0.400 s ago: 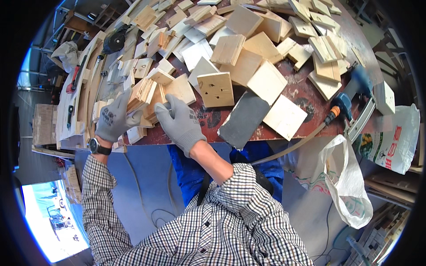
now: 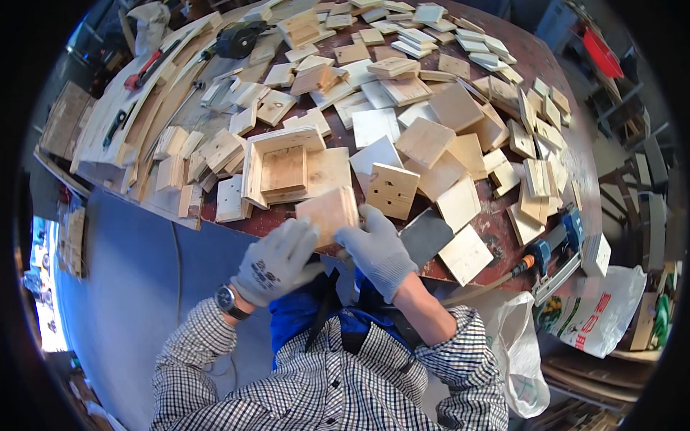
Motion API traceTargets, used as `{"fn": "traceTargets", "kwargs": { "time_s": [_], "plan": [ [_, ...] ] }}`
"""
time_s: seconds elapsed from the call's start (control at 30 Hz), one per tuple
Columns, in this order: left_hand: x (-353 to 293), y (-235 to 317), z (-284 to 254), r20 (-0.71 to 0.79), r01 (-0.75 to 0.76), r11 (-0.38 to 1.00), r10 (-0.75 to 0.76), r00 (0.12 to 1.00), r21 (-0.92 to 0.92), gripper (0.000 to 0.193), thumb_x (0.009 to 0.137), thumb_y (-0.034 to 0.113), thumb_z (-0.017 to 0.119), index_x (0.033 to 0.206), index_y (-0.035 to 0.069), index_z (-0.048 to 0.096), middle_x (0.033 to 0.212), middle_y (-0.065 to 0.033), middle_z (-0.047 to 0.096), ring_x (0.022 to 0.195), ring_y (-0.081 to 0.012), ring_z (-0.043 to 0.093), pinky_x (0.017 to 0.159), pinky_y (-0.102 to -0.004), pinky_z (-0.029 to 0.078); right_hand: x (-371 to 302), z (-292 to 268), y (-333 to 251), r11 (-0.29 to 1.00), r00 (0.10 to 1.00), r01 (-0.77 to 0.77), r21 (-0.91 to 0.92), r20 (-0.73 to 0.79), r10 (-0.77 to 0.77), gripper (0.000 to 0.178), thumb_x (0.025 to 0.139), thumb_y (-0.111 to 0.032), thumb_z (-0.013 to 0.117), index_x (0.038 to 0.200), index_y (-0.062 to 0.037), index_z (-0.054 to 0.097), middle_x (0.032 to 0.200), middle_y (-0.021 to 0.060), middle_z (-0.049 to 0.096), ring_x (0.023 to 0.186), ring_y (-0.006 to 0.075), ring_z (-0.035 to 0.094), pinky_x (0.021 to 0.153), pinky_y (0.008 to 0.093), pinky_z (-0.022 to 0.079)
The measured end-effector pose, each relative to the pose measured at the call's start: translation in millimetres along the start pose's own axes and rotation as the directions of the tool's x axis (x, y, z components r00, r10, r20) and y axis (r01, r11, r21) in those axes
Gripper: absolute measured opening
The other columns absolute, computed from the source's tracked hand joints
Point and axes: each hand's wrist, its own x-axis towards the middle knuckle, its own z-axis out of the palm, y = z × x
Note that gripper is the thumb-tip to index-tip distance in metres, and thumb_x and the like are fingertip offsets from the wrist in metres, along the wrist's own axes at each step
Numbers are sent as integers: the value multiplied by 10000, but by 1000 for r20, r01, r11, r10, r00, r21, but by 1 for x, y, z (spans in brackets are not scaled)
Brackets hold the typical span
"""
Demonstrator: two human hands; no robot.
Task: The person assembles small wooden boxes by arranging cut pieces on a workbench, using a pneumatic nail gun to fasten the sides, and then sanding the edges with a sanding block. The finished boxes are placed into a white plastic bag.
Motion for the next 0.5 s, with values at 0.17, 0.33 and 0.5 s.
{"fn": "traceTargets", "kwargs": {
  "time_s": [0.17, 0.33, 0.5],
  "plan": [
    [-16, 23, 34, -48, 177, 968, -188, 981, -179, 623, 854, 362, 849, 1414, 174, 648, 1453, -151, 621, 1193, -360, 681, 957, -420, 603, -6, -9, -9, 849, 994, -49, -526, 55, 91, 446, 977, -249, 601, 1285, 55, 492, 863, 161, 726, 691, 194, 739, 587, 344, 590],
    [-17, 22, 43, -31, 143, 971, -152, 988, -194, 540, 905, 294, 802, 1404, 157, 646, 1438, -139, 624, 1189, -344, 676, 950, -412, 593, 1, -6, -15, 316, 997, 32, -948, 54, 61, 480, 1005, -367, 533, 1225, 53, 611, 968, 251, 771, 870, 339, 788, 774, 438, 623],
    [-26, 19, 39, 7, 214, 963, -216, 976, -165, 560, 847, 293, 824, 1360, 134, 665, 1406, -143, 633, 1187, -345, 666, 982, -417, 568, 9, 33, -63, -102, 971, 39, -994, 14, 240, 468, 1039, -427, 531, 1210, -21, 690, 1152, 216, 772, 1048, 403, 763, 903, 482, 602]
  ]
}}
